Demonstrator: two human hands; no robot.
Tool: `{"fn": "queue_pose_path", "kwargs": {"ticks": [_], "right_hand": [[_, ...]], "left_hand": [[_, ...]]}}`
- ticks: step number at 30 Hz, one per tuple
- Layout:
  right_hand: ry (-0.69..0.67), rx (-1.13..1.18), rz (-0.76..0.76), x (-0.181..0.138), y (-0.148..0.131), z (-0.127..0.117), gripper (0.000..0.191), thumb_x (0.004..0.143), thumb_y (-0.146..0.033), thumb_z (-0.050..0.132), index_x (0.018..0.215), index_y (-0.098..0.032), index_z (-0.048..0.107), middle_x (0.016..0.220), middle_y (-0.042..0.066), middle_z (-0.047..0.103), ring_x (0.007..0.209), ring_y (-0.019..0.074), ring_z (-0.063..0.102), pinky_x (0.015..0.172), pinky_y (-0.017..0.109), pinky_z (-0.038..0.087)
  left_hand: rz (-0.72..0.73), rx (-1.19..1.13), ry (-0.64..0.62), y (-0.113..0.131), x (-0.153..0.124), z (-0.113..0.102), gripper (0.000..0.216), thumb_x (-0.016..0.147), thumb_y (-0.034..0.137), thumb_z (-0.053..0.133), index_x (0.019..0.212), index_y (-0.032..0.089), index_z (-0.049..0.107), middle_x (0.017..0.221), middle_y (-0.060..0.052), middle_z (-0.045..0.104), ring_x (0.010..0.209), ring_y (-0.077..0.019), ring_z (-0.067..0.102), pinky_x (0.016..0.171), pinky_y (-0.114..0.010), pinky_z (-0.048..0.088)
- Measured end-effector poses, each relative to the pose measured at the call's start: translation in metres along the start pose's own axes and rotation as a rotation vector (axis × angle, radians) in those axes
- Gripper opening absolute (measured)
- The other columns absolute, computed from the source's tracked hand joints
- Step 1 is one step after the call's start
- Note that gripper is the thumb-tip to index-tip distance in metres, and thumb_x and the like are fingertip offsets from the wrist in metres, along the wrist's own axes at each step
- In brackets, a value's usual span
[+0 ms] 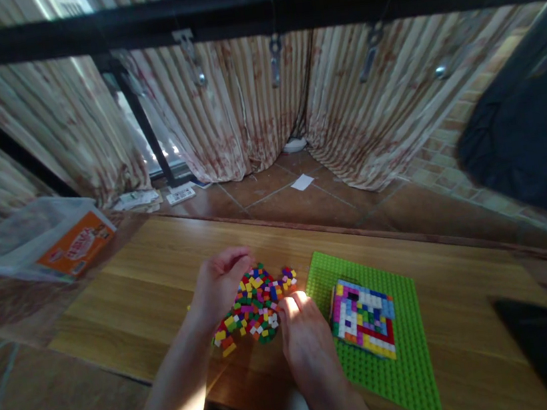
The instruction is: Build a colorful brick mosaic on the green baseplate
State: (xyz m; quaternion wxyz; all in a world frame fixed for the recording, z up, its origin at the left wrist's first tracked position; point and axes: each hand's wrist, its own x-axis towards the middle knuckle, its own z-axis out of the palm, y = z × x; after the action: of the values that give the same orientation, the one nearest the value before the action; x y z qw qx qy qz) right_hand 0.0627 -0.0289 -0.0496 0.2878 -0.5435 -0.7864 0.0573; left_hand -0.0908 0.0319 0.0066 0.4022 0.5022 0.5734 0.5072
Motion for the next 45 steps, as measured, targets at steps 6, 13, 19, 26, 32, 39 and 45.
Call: {"fn": "queue_pose_path", "kwargs": {"ticks": [6,13,19,26,32,39,45], "right_hand": [[0.026,0.019,0.048,0.001,-0.001,-0.002,0.019,0.091,-0.011,0.041,0.098,-0.018,0.056,0.094,0.009,0.062,0.088,0.0221,0.060,0.077,0.035,0.051],[-0.003,-0.004,0.128,0.015,-0.005,0.001,0.023,0.089,-0.016,0.047,0.111,-0.016,0.054,0.103,0.011,0.061,0.093,0.0246,0.059,0.080,0.038,0.051],[-0.046,-0.018,0.116,0.018,-0.007,0.002,0.022,0.087,-0.017,0.048,0.108,-0.018,0.056,0.102,0.011,0.061,0.095,0.0251,0.058,0.080,0.038,0.050],[-0.078,0.049,0.212,0.016,-0.006,-0.001,0.014,0.087,-0.017,0.048,0.098,-0.018,0.058,0.098,0.009,0.062,0.084,0.0226,0.061,0.074,0.035,0.049],[-0.087,0.208,0.258,0.016,-0.007,-0.003,0.012,0.086,-0.017,0.048,0.092,-0.020,0.058,0.088,0.005,0.065,0.078,0.0206,0.063,0.068,0.031,0.046],[0.006,0.404,0.317,0.021,-0.013,-0.014,0.013,0.085,-0.021,0.050,0.090,-0.021,0.062,0.085,0.003,0.068,0.076,0.0178,0.063,0.069,0.029,0.046],[0.184,0.632,0.354,0.018,-0.012,-0.034,0.018,0.086,-0.031,0.055,0.098,-0.021,0.065,0.093,0.004,0.070,0.081,0.0169,0.064,0.075,0.031,0.049]], "left_hand": [[0.220,0.598,-0.224,-0.003,-0.008,0.004,0.029,0.078,0.009,0.053,0.096,0.020,0.072,0.100,-0.005,0.073,0.096,-0.0197,0.064,0.093,-0.034,0.047],[0.296,0.868,-0.285,-0.010,-0.009,0.008,0.037,0.075,0.005,0.050,0.101,0.019,0.072,0.100,-0.009,0.068,0.099,-0.0232,0.059,0.095,-0.036,0.044],[0.278,0.896,-0.327,-0.010,-0.011,0.008,0.029,0.076,0.011,0.057,0.097,0.021,0.073,0.099,-0.009,0.066,0.099,-0.0249,0.057,0.092,-0.038,0.044],[0.224,0.886,-0.320,-0.008,-0.012,0.009,0.023,0.074,0.010,0.060,0.090,0.019,0.072,0.098,-0.009,0.065,0.099,-0.0245,0.057,0.091,-0.036,0.044],[0.232,0.875,-0.306,-0.012,-0.011,0.009,0.019,0.073,0.010,0.061,0.085,0.019,0.071,0.096,-0.008,0.066,0.097,-0.0242,0.058,0.091,-0.037,0.044],[0.222,0.648,-0.330,-0.002,-0.010,0.009,0.027,0.080,0.008,0.048,0.086,0.019,0.072,0.090,-0.006,0.069,0.089,-0.0197,0.061,0.088,-0.034,0.044],[0.045,0.057,-0.548,0.016,-0.013,0.005,0.024,0.087,0.030,0.051,0.090,0.015,0.070,0.082,-0.004,0.069,0.076,-0.0149,0.061,0.071,-0.026,0.047]]}}
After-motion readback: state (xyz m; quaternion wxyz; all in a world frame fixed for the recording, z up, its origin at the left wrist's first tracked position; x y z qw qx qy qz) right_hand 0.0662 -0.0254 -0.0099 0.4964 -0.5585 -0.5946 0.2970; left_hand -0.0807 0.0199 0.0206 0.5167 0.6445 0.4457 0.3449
